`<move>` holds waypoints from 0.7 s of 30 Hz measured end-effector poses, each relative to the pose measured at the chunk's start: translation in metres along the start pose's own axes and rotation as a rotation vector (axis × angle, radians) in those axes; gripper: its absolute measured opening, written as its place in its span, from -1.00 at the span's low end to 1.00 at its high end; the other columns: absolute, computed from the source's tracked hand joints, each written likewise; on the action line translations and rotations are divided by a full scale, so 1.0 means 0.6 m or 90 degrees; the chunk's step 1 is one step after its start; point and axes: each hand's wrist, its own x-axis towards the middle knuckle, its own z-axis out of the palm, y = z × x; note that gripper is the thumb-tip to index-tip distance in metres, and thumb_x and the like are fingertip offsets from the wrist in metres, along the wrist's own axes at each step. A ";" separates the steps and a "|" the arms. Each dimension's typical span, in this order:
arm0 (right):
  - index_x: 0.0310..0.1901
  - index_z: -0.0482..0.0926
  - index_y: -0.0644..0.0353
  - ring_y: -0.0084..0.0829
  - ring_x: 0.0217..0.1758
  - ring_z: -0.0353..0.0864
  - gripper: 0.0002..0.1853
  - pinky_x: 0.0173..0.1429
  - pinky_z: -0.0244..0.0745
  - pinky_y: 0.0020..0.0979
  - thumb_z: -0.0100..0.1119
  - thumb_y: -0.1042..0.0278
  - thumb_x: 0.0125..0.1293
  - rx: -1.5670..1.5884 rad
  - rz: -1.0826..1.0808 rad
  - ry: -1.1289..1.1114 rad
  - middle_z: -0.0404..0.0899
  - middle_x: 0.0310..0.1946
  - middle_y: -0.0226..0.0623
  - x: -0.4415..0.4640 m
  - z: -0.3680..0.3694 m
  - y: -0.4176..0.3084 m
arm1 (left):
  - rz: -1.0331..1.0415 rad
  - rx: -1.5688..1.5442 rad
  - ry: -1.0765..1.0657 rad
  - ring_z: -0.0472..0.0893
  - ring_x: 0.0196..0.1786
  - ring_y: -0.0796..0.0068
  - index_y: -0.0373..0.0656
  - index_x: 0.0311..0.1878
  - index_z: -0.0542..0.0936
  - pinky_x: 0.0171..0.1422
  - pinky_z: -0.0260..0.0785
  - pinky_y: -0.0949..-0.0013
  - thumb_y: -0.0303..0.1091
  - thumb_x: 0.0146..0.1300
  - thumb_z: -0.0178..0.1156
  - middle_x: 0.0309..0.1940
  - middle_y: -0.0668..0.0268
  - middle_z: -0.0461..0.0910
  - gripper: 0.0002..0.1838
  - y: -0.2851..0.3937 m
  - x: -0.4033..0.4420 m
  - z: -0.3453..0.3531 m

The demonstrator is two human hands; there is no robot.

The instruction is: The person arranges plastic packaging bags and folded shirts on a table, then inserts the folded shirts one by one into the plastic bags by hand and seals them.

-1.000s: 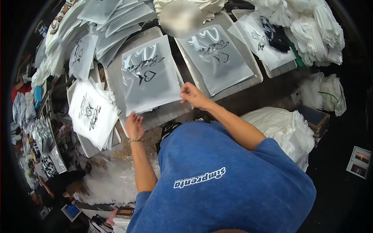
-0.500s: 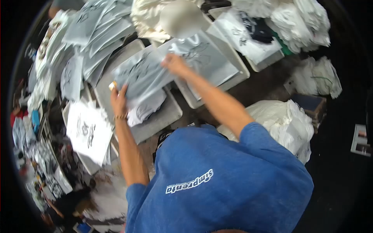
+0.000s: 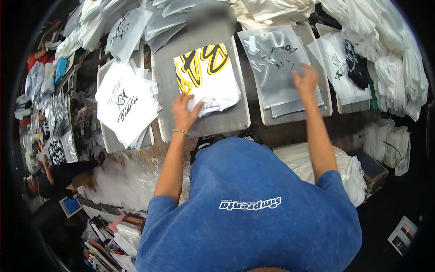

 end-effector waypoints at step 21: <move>0.20 0.55 -0.14 -0.06 0.36 0.20 -0.24 0.38 0.03 0.00 0.54 -0.06 -0.12 0.218 -0.150 -0.315 0.26 0.33 -0.06 -0.125 0.060 -0.347 | -0.592 -0.835 -0.128 0.57 -0.24 0.57 -0.43 0.03 0.43 -0.12 0.44 0.45 -0.39 0.28 0.30 -0.25 0.23 0.63 -0.61 -0.037 0.045 -0.016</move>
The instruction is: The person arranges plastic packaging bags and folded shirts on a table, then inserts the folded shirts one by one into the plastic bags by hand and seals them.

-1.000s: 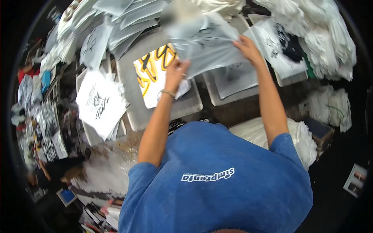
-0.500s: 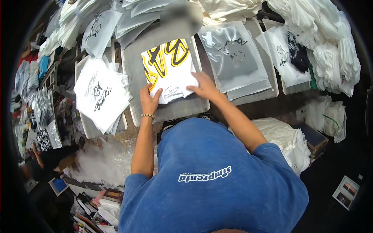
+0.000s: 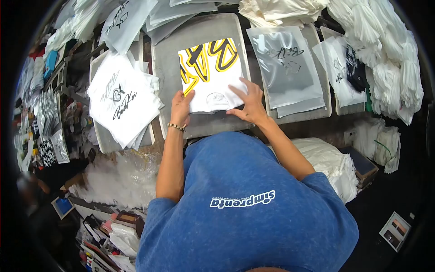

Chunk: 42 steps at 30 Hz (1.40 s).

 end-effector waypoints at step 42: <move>-0.02 0.63 0.15 -0.13 0.01 0.59 -0.60 0.14 0.46 -0.20 0.38 0.16 0.13 0.043 0.111 0.245 0.59 0.02 -0.10 -0.041 -0.139 0.188 | 0.465 0.798 -0.416 0.50 -0.02 0.01 -0.24 -0.36 0.65 0.12 0.34 0.13 -0.27 -0.11 0.48 -0.18 0.05 0.50 -0.70 0.048 0.036 0.058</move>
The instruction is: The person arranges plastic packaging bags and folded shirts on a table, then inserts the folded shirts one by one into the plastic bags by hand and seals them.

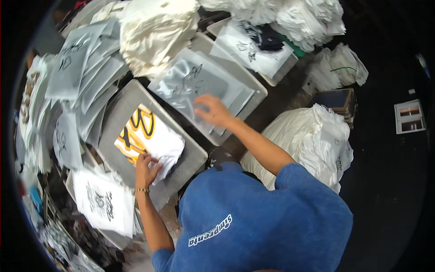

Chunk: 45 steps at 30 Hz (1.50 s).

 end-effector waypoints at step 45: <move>0.30 0.35 0.38 -0.11 0.28 0.45 -0.13 0.37 0.32 -0.01 0.53 0.17 -0.02 0.600 0.658 0.596 0.38 0.33 -0.05 0.219 -0.515 0.723 | -0.265 0.518 0.039 0.35 0.39 -0.09 -0.11 0.40 0.29 0.35 0.28 -0.09 -0.64 -0.07 0.26 0.39 -0.04 0.28 -0.15 0.146 0.088 0.174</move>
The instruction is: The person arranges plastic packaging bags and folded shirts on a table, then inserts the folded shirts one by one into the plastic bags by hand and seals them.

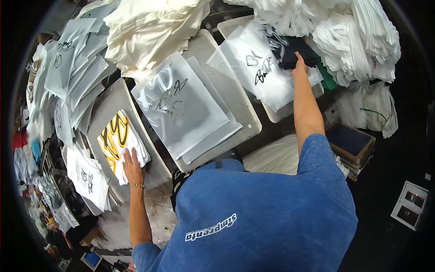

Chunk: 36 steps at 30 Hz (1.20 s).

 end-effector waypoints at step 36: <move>0.06 0.55 0.19 -0.45 -0.06 0.65 -0.59 0.05 0.63 -0.34 0.37 0.31 0.20 -0.064 0.271 -0.600 0.62 -0.09 -0.37 -1.016 0.242 0.328 | -0.329 -1.419 0.106 0.59 0.04 0.38 -0.17 0.43 0.14 0.06 0.52 0.19 -0.27 0.33 0.27 0.06 0.21 0.55 -0.29 -0.084 0.047 -0.218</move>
